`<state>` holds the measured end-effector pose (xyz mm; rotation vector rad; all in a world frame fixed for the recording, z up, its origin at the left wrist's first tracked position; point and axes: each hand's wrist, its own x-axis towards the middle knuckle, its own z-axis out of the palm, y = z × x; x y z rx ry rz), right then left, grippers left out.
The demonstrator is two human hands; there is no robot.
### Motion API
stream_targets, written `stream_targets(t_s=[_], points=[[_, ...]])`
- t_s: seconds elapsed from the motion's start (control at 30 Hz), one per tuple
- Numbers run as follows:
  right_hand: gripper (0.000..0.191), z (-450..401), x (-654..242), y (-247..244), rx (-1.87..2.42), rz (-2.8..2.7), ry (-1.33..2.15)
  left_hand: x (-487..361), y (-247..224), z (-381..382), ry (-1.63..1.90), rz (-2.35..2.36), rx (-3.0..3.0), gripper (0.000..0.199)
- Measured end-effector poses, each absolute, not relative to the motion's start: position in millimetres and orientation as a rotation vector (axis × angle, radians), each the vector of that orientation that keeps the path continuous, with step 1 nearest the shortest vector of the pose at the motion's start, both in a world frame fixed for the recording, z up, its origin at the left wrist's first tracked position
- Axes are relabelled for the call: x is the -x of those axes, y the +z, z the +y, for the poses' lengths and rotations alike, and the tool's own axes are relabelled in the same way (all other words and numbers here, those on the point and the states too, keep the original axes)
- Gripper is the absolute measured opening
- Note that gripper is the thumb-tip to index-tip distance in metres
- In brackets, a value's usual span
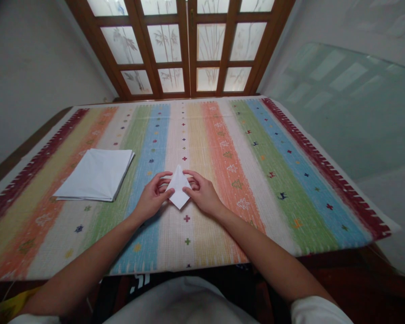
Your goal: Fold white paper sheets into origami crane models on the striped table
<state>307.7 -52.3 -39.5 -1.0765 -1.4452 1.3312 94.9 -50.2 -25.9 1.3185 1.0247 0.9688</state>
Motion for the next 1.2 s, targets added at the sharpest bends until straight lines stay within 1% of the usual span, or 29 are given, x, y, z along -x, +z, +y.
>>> stream_targets(t_s=[0.13, 0.23, 0.33, 0.47, 0.5, 0.53, 0.6, 0.7, 0.77, 0.9, 1.1, 1.2], points=[[0.061, -51.9, -308.4, -41.9, 1.061, -1.459, 1.340, -93.9, -25.8, -50.5, 0.933, 1.037, -1.388, 0.053], [0.058, -51.7, -309.2, -42.1, 1.072, -1.479, 1.313, -93.6, -26.8, -50.9, 0.918, 1.043, -1.400, 0.055], [0.047, -50.9, -311.8, -41.6, 1.095, -1.508, 1.300, -92.3, -28.5, -50.4, 0.916, 1.046, -1.425, 0.048], [0.022, -47.6, -319.2, -40.3, 1.070, -1.618, 1.259, -87.5, -30.8, -46.6, 0.894, 1.051, -1.620, 0.023], [0.018, -46.5, -321.5, -39.5, 1.044, -1.660, 1.240, -86.2, -31.0, -45.5, 0.889, 1.051, -1.682, 0.019], [0.017, -45.4, -323.8, -38.5, 1.019, -1.704, 1.222, -85.1, -31.1, -44.5, 0.886, 1.050, -1.728, 0.018], [0.025, -43.5, -327.9, -35.6, 0.996, -1.783, 1.192, -83.7, -30.4, -43.7, 0.896, 1.048, -1.729, 0.019], [0.035, -42.7, -330.6, -30.4, 0.995, -1.811, 1.199, -83.9, -27.7, -44.8, 0.889, 1.033, -1.563, 0.023], [0.033, -43.8, -329.4, -27.7, 1.003, -1.772, 1.237, -84.6, -25.8, -46.0, 0.886, 1.042, -1.529, 0.025], [0.015, -47.3, -323.4, -27.4, 1.062, -1.676, 1.225, -85.3, -25.8, -46.6, 0.901, 1.086, -1.638, 0.016], [0.025, -46.6, -322.1, -33.1, 1.107, -1.571, 1.328, -85.5, -29.6, -46.0, 0.907, 1.098, -1.615, 0.020], [0.024, -46.0, -323.1, -33.4, 1.102, -1.570, 1.322, -85.7, -29.3, -45.8, 0.912, 1.095, -1.604, 0.018]])
